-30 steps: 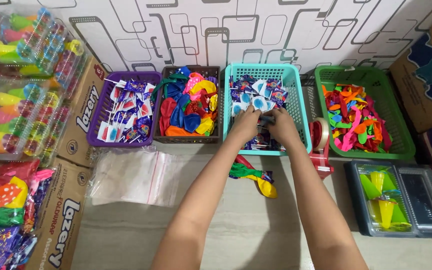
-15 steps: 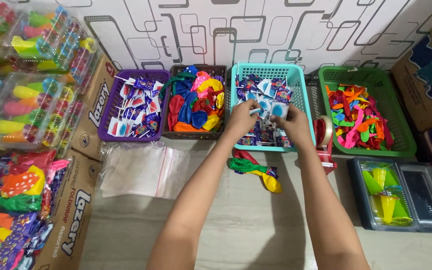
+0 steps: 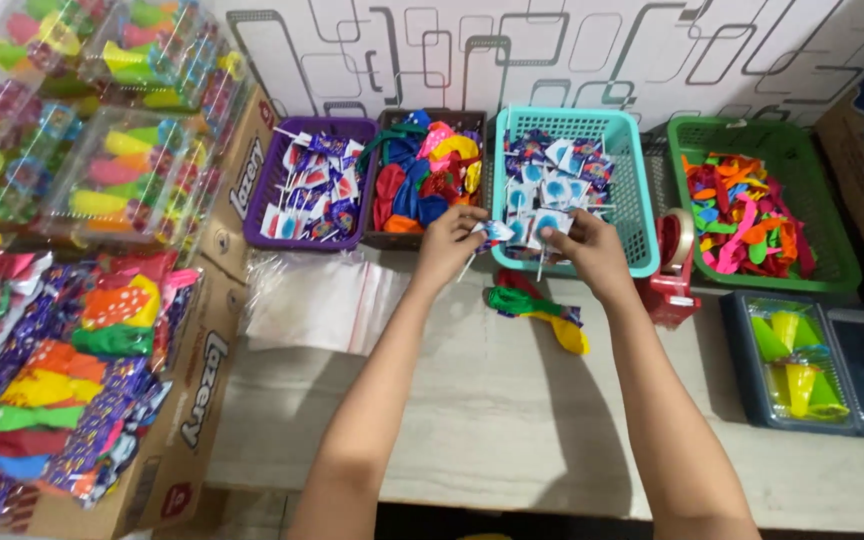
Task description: The person packages toys by selecting a balloon, placing a small toy and a whistle into it, and then grouping the items. They repeat this process with different colored balloons, including yellow, green, and red, using their hands to manipulate the items on a workspace filled with organized bins of components.
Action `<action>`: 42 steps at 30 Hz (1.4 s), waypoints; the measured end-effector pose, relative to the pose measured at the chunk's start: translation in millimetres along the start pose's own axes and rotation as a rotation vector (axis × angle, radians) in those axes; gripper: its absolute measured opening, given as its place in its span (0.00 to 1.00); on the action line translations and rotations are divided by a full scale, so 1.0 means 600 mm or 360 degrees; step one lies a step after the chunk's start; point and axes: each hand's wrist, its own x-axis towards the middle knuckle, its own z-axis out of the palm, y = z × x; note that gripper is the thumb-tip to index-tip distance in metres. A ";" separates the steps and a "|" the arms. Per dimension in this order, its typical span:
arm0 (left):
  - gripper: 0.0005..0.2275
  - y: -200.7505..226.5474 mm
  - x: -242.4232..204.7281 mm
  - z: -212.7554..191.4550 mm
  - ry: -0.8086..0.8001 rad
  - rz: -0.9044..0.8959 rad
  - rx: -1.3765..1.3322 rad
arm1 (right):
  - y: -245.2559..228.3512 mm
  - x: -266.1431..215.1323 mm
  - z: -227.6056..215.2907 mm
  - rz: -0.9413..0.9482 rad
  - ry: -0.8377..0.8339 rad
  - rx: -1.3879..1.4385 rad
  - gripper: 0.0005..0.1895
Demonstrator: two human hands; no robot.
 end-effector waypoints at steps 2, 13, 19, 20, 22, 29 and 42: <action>0.16 -0.013 -0.026 -0.026 0.0048 -0.0028 0.0031 | -0.007 -0.024 0.020 -0.0008 -0.0018 -0.0113 0.11; 0.14 -0.018 -0.195 -0.100 0.0397 -0.0058 0.0543 | -0.002 -0.141 0.122 -0.0167 0.0057 -0.0346 0.14; 0.09 -0.078 -0.203 -0.114 0.0465 -0.0003 0.1012 | 0.010 -0.172 0.165 -0.0230 -0.0044 -0.0098 0.12; 0.09 -0.082 -0.204 -0.111 0.0460 0.0022 0.1088 | 0.011 -0.174 0.171 -0.0283 -0.0100 -0.0178 0.12; 0.08 -0.093 -0.203 -0.106 0.0457 0.0048 0.1164 | 0.017 -0.177 0.177 -0.0336 -0.0158 -0.0259 0.13; 0.09 -0.115 -0.206 -0.090 0.0437 0.0227 0.1550 | 0.050 -0.185 0.187 -0.0628 -0.0279 -0.0814 0.16; 0.12 -0.056 -0.218 -0.069 0.0158 0.0293 0.1756 | 0.065 -0.180 0.183 -0.0552 -0.0205 -0.0971 0.18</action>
